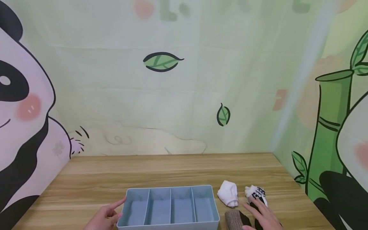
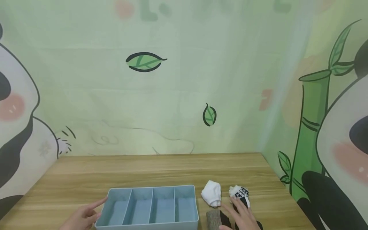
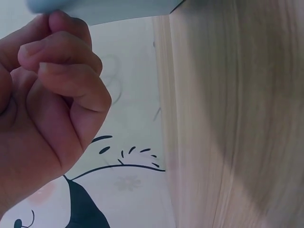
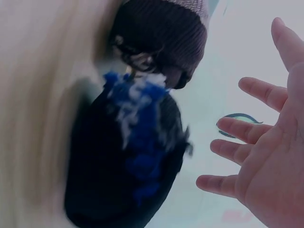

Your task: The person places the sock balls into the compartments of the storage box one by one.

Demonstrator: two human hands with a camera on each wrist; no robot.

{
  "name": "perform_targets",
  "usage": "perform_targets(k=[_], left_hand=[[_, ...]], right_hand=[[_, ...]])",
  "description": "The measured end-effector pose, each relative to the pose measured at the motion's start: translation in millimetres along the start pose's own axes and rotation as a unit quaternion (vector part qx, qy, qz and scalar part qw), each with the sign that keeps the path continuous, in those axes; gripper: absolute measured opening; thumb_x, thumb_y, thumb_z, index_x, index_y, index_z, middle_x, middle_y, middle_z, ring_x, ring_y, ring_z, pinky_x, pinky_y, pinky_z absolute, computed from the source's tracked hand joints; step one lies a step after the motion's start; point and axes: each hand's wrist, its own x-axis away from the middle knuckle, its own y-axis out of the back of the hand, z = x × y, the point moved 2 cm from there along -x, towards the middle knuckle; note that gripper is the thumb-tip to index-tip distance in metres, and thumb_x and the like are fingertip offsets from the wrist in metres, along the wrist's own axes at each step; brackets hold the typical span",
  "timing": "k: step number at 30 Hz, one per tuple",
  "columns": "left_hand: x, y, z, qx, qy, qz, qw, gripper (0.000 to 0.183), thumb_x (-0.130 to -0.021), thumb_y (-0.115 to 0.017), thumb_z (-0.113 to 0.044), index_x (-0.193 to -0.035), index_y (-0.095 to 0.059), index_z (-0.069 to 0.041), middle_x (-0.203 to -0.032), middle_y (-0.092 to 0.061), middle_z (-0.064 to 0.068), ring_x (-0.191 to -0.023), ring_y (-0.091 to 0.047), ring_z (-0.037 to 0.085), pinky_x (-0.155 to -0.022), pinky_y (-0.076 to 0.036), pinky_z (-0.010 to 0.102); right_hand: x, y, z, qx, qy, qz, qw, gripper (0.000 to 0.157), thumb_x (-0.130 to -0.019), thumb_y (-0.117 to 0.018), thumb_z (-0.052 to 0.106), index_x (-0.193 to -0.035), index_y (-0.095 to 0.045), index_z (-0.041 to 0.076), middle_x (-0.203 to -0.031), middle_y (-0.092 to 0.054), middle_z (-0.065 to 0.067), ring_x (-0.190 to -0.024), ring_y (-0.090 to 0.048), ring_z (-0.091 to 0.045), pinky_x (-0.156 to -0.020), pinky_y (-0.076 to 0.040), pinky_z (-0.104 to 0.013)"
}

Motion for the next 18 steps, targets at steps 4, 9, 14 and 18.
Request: perform_targets(k=[4,9,14,18], left_hand=[[-0.9,0.8,0.0,0.0,-0.01,0.004,0.9999,0.059,-0.09,-0.053,-0.013,-0.133,-0.02,0.011,-0.062,-0.045,0.002,-0.047,-0.037,0.01,-0.046,-0.033,0.021],[-0.9,2.5,0.4,0.004,0.002,0.012,0.9999,0.061,-0.09,-0.053,-0.016,-0.134,-0.02,0.01,-0.063,-0.047,0.002,-0.049,-0.039,0.011,-0.047,-0.035,0.021],[-0.6,3.5,0.9,0.004,0.004,0.018,0.9998,0.062,-0.09,-0.054,-0.016,-0.133,-0.019,0.01,-0.064,-0.048,0.002,-0.051,-0.04,0.012,-0.047,-0.035,0.021],[-0.5,3.2,0.1,0.013,0.008,0.021,0.9997,0.062,-0.09,-0.053,-0.017,-0.134,-0.019,0.01,-0.064,-0.047,0.002,-0.05,-0.039,0.011,-0.047,-0.034,0.021]], right_hand=[[8.0,-2.7,-12.0,0.01,0.029,-0.04,0.999,0.053,-0.071,-0.072,0.038,-0.111,-0.062,0.006,-0.116,-0.051,-0.02,-0.104,-0.045,-0.044,-0.072,-0.037,-0.058],[13.2,-1.4,-35.8,0.003,0.067,-0.004,0.998,0.05,-0.07,-0.072,0.029,-0.109,-0.06,0.0,-0.111,-0.05,-0.028,-0.095,-0.048,-0.049,-0.066,-0.04,-0.056],[21.8,-2.0,-49.2,0.052,0.08,-0.017,0.995,0.046,-0.07,-0.073,0.03,-0.105,-0.062,0.002,-0.105,-0.054,-0.023,-0.09,-0.053,-0.04,-0.063,-0.043,-0.05],[27.2,-2.2,-56.3,0.089,0.096,-0.033,0.991,0.045,-0.069,-0.074,0.032,-0.106,-0.063,0.01,-0.102,-0.055,-0.017,-0.084,-0.056,-0.033,-0.06,-0.046,-0.04]])
